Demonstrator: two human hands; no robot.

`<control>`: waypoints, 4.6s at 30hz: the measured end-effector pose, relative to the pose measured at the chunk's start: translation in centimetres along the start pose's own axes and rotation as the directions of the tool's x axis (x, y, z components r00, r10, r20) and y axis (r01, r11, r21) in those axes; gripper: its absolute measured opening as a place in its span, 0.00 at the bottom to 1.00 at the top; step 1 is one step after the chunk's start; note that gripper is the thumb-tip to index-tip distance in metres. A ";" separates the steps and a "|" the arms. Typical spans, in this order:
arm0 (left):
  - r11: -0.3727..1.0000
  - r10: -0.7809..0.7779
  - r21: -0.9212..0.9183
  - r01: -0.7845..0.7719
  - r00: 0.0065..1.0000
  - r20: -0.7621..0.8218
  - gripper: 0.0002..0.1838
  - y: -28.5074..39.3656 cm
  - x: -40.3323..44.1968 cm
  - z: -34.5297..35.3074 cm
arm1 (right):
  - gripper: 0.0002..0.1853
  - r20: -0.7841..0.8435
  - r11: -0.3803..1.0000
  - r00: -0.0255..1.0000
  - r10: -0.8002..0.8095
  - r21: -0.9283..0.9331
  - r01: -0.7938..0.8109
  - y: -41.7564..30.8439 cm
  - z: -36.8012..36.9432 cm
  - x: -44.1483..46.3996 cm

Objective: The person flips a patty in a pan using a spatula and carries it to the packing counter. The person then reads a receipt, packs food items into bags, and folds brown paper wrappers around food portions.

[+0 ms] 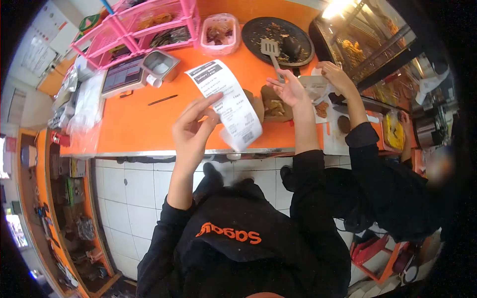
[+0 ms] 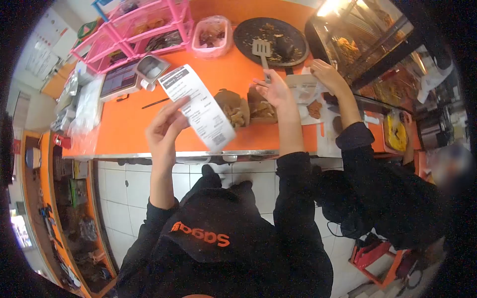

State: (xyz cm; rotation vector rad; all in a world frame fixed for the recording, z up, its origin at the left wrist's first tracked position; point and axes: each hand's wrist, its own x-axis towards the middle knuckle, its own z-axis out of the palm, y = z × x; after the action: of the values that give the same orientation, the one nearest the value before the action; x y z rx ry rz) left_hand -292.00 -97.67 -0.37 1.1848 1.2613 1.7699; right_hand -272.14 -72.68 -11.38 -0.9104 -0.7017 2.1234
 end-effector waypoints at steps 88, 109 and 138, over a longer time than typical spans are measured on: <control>0.907 -0.398 0.229 0.352 0.894 0.204 0.25 -9.1 2.5 -63.8 | 0.05 0.739 -0.121 0.535 -0.410 -0.625 0.771 32.7 65.4 15.5; 0.925 -0.379 -0.034 0.378 0.919 -0.106 0.16 -1.0 5.3 -78.3 | 0.05 0.965 -0.374 0.210 0.159 -0.138 0.917 48.6 88.4 34.1; 0.856 -0.388 -0.284 0.432 0.900 0.199 0.37 -9.1 15.8 -45.7 | 0.13 0.337 -0.042 0.847 -0.412 -0.935 0.351 15.1 47.6 1.8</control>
State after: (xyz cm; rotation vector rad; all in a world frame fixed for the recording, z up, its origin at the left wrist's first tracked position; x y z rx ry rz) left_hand -340.24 -97.14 -10.10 0.7626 1.0050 1.4762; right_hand -315.80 -89.67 6.14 -1.1600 -2.2545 0.7679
